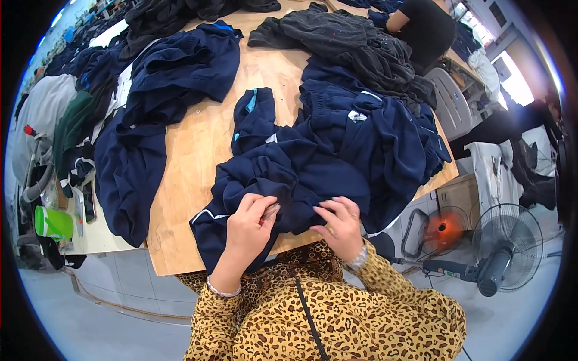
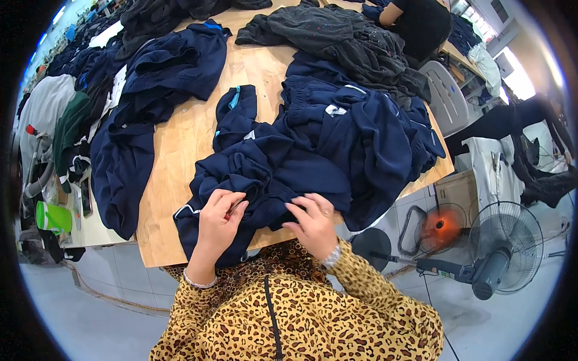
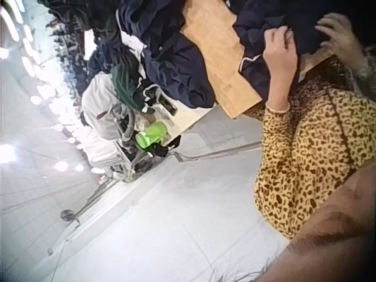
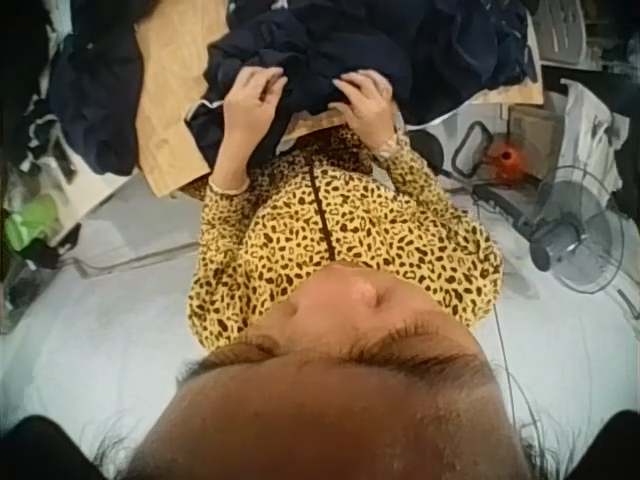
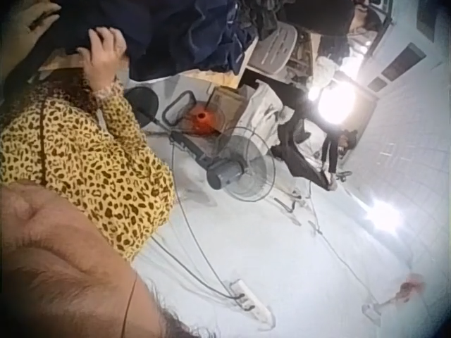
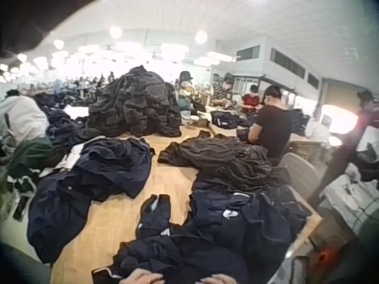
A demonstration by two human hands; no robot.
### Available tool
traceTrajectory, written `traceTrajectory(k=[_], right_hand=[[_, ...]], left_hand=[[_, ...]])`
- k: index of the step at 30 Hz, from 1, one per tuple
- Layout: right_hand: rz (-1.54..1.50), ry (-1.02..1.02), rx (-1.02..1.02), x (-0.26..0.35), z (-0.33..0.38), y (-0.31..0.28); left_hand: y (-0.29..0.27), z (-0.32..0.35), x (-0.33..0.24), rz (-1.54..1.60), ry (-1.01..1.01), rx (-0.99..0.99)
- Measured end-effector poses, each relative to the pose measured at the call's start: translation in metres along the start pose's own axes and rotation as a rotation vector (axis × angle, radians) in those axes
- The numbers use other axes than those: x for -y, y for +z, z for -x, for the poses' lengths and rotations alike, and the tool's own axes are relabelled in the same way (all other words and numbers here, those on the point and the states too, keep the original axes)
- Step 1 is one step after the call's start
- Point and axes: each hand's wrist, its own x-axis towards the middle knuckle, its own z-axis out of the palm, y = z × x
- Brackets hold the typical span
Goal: Trimming loose threads from blue garments using small snips in a factory setting.
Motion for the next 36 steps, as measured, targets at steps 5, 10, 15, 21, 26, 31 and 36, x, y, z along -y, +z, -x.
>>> traceTrajectory(k=[5, 10, 15, 21, 26, 31, 36], right_hand=[[-0.117, -0.068, -0.03, -0.028, 0.003, 0.026], [-0.618, 0.217, -0.013, -0.031, 0.016, 0.0], [-0.736, 0.379, 0.307, -0.033, 0.054, -0.04], [-0.081, 0.401, 0.854, -0.056, 0.088, -0.042], [-0.32, 0.842, 0.48, -0.039, 0.022, -0.004], [-0.721, 0.905, 0.566, -0.066, 0.022, 0.043], [-2.1, 0.855, 0.191, -0.048, 0.001, 0.022]], left_hand=[[-0.014, 0.009, 0.007, -0.004, -0.04, -0.043], [-0.019, 0.014, 0.015, 0.062, -0.106, -0.113], [-0.016, 0.019, 0.025, 0.145, -0.162, -0.16], [-0.016, 0.031, 0.036, 0.206, -0.365, -0.127], [0.005, 0.028, 0.027, 0.175, -0.606, 0.171], [0.023, 0.039, 0.043, 0.346, -0.545, 0.392], [-0.014, 0.046, 0.034, 1.343, -0.871, -0.016]])
